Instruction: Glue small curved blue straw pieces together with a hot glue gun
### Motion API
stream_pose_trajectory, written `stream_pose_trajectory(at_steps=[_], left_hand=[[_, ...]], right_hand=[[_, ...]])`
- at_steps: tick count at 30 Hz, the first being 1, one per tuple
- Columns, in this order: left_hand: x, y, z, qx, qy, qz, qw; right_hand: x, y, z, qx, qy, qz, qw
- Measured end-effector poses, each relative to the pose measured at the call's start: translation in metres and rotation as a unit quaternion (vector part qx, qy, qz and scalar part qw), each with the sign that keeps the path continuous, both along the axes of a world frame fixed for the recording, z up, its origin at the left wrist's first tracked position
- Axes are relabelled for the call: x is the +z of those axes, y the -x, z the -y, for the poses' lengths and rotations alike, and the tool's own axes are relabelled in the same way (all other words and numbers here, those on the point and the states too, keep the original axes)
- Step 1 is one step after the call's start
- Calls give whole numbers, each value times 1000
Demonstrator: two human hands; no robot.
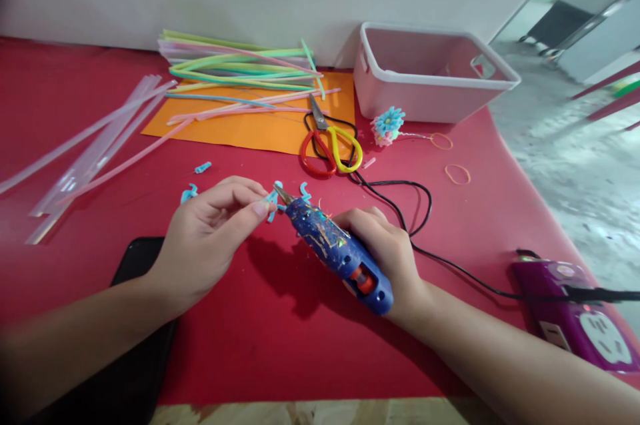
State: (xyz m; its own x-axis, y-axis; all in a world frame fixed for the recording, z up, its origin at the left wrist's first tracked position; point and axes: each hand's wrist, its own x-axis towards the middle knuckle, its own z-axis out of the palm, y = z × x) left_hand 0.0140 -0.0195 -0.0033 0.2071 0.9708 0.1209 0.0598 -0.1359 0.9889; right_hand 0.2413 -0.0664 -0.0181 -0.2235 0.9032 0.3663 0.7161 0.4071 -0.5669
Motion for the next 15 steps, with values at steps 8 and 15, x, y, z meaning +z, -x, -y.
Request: stream_pose_trajectory(at_steps=[8,15], left_hand=[[-2,2,0,-4,-21,-16,1000],[-1,2,1,-4,-28,-21,999]], right_hand=[[2,2,1,-4,12,6,1000],[-2,0,1,1,19,7,1000]])
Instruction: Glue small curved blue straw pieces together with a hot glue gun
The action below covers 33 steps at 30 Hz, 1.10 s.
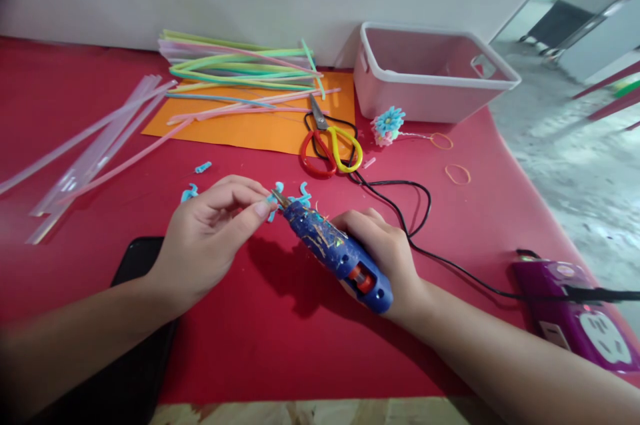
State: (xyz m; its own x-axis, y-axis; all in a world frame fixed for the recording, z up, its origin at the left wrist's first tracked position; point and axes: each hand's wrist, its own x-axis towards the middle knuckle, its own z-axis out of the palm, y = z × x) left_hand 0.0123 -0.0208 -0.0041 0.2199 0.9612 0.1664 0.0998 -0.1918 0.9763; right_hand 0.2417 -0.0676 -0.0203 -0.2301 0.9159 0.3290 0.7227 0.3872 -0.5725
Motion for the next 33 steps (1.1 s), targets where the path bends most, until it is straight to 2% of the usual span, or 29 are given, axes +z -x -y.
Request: stream_pose_trajectory(at_steps=[17,33], left_hand=[[0,0,-1,-2,3,10,1000],[1,-1,-1,2,13,18,1000]], right_hand=[[7,5,-1,21,-12,0,1000],[5,3,2,28,2,-16,999]])
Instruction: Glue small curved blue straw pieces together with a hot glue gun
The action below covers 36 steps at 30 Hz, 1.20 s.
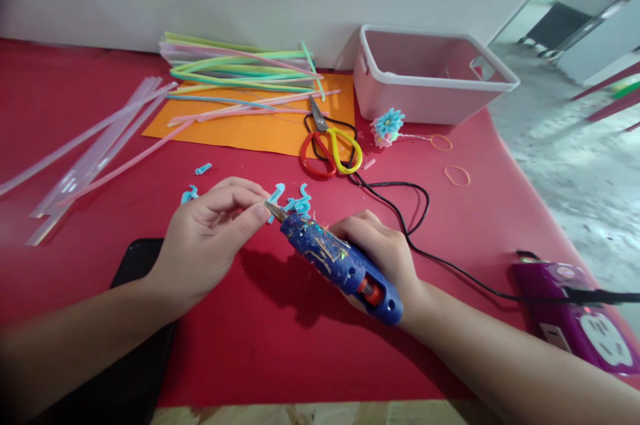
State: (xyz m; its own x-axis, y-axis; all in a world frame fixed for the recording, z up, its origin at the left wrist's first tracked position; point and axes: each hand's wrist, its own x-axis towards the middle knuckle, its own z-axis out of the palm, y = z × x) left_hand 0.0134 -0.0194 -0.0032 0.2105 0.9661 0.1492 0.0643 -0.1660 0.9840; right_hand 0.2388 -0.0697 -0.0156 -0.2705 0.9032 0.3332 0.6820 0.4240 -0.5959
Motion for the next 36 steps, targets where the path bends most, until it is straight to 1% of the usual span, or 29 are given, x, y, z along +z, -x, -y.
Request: stream_pose_trajectory(at_steps=[9,14,19,23,27,31,36], left_hand=[[1,-1,0,2,5,4,1000],[3,0,2,-4,20,2,1000],[4,0,2,-5,23,5,1000],[3,0,1,-6,29,8,1000],[4,1,1,-8,33,6,999],[6,2,2,-8,33,0,999],[7,1,3,-8,41,-6,999]], right_hand=[[-1,3,-1,-44,-40,-15,998],[-1,2,-2,-41,-27,-19,999],[-3,2,-2,-56,-43,-12,997],[-2,1,-3,-31,-53,-15,998],[0,-1,-6,2,-79,16,997],[1,-1,-8,15,-121,53,991],[3,0,-9,32,-134,70,988]])
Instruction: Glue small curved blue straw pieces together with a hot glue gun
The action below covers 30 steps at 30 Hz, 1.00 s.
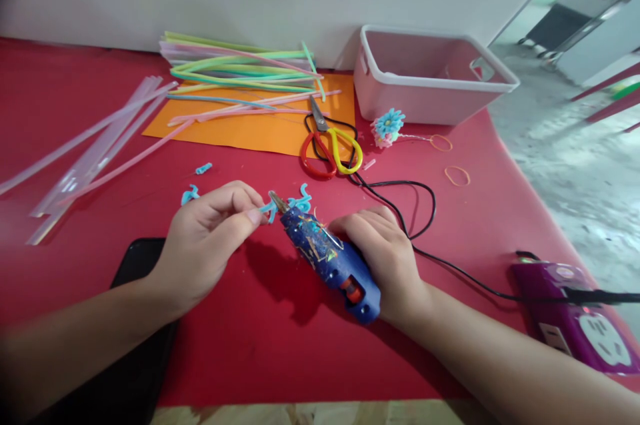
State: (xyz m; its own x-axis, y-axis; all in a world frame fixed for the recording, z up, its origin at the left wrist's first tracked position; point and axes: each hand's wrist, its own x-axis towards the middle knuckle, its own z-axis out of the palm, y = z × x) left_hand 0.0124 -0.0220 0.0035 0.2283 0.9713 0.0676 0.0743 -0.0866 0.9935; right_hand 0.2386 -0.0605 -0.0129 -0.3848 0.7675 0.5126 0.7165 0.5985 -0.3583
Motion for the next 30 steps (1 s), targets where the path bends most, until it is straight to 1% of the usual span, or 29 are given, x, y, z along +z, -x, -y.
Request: stream_pose_trajectory(at_steps=[7,12,16,21,25,30], left_hand=[[-1,-1,-1,5,-9,-6,1000],[-4,-1,-2,10,-5,-12,1000],[-7,-3,-3,11,-16,-13,1000],[-8,-1,-2,7,-47,-22,999],[-8,1,-2,11,-45,-27,999],[-7,0,-2,17,-47,-30,998]], right_hand=[[-1,0,0,2,12,10,1000],[-3,-1,0,6,21,-3,1000],[-3,-2,2,-5,11,-11,1000],[-2,-2,2,-13,11,9,1000],[-3,0,1,-20,13,13,1000],[-3,0,1,-8,15,9,1000]])
